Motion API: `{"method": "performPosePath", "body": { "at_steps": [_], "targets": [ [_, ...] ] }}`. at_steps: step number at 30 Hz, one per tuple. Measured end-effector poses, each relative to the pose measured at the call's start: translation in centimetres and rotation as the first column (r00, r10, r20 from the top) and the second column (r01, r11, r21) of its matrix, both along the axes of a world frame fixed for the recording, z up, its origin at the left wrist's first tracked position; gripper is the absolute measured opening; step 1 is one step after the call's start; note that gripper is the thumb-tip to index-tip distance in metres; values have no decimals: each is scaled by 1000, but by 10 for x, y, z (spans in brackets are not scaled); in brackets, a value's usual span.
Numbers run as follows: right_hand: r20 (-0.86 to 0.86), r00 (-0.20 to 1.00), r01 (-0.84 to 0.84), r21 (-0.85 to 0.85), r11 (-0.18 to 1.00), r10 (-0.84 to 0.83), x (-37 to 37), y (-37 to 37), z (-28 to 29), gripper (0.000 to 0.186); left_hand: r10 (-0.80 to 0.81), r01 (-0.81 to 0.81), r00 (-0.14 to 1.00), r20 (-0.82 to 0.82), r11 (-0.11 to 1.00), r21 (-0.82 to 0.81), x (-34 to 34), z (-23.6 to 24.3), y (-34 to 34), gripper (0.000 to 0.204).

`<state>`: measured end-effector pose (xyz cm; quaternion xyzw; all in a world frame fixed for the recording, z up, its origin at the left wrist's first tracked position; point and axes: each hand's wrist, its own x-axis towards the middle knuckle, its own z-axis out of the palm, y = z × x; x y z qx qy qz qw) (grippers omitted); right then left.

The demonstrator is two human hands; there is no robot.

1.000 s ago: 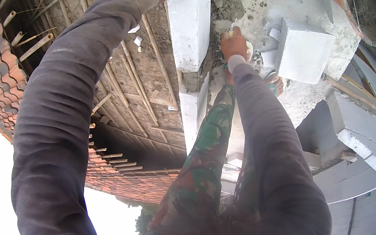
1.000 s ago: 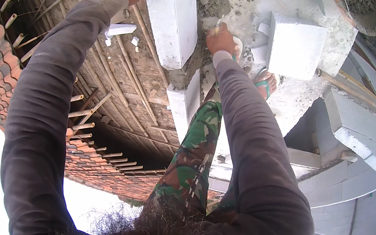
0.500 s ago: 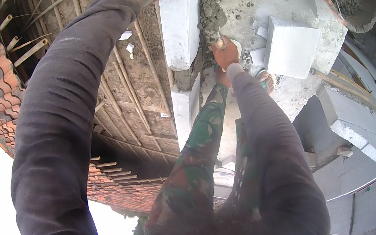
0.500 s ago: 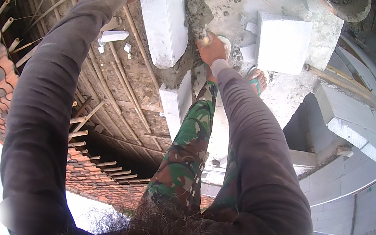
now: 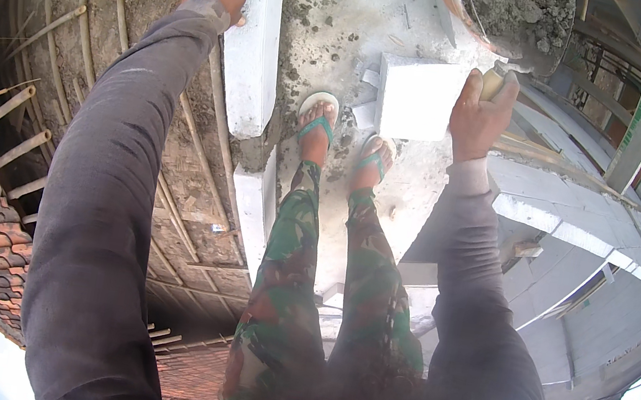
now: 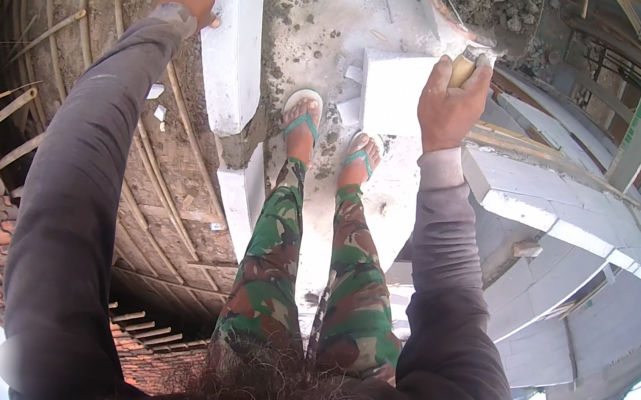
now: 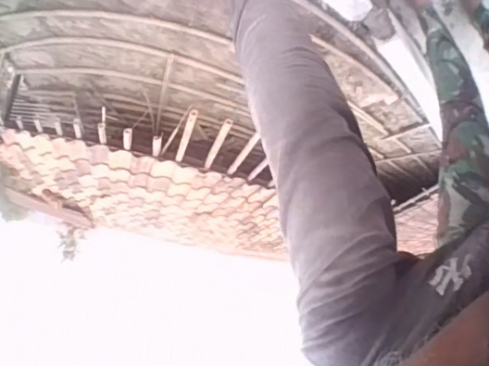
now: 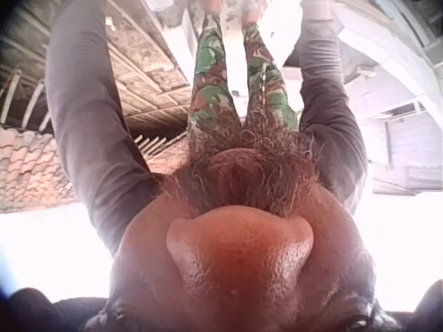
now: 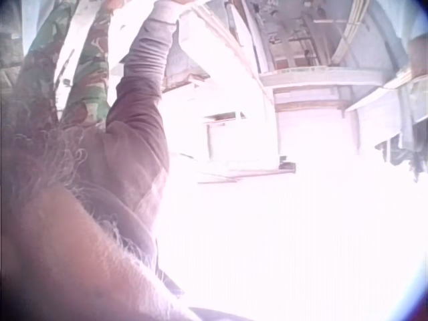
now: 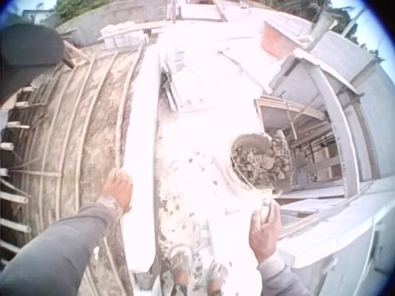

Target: The person places white blocks to build a wall, using a hammer to tap them into place and applying mortar with a trowel.

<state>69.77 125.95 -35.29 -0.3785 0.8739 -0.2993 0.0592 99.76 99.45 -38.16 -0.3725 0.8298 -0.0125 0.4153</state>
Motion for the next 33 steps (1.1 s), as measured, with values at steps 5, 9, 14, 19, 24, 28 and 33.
{"method": "performPosePath", "body": {
  "at_steps": [5, 9, 14, 19, 24, 28, 33],
  "targets": [
    [123, 986, 89, 205, 975, -115, -16, -14, -43, 51, -51, 54, 996, -75, 998, 32, 6, -15, -10, 98],
    [518, 853, -9, 131, 991, -61, 70, 16, -73, 48, -96, 100, 987, -128, 995, 21, 18, -17, -7, 92],
    [801, 472, 23, 406, 913, -368, 227, 70, -220, 54, -100, 99, 986, -133, 995, -18, 15, -19, -9, 92],
    [130, 933, -346, 589, 731, 336, 318, 128, -282, 47, -90, 92, 977, -193, 996, 1, 20, -16, -8, 90],
    [761, 604, -352, 520, 778, -235, 326, 113, -282, 33, -94, 92, 980, -173, 996, -17, 24, -23, -10, 92],
    [898, 333, -486, 425, 763, -288, 268, 94, -241, 25, -40, 41, 989, -145, 999, 6, 16, -18, -7, 92],
    [894, -180, -208, 374, 904, -411, 223, 60, -223, 16, -77, 79, 993, -88, 997, 21, 9, -6, -5, 94]
  ]
}}
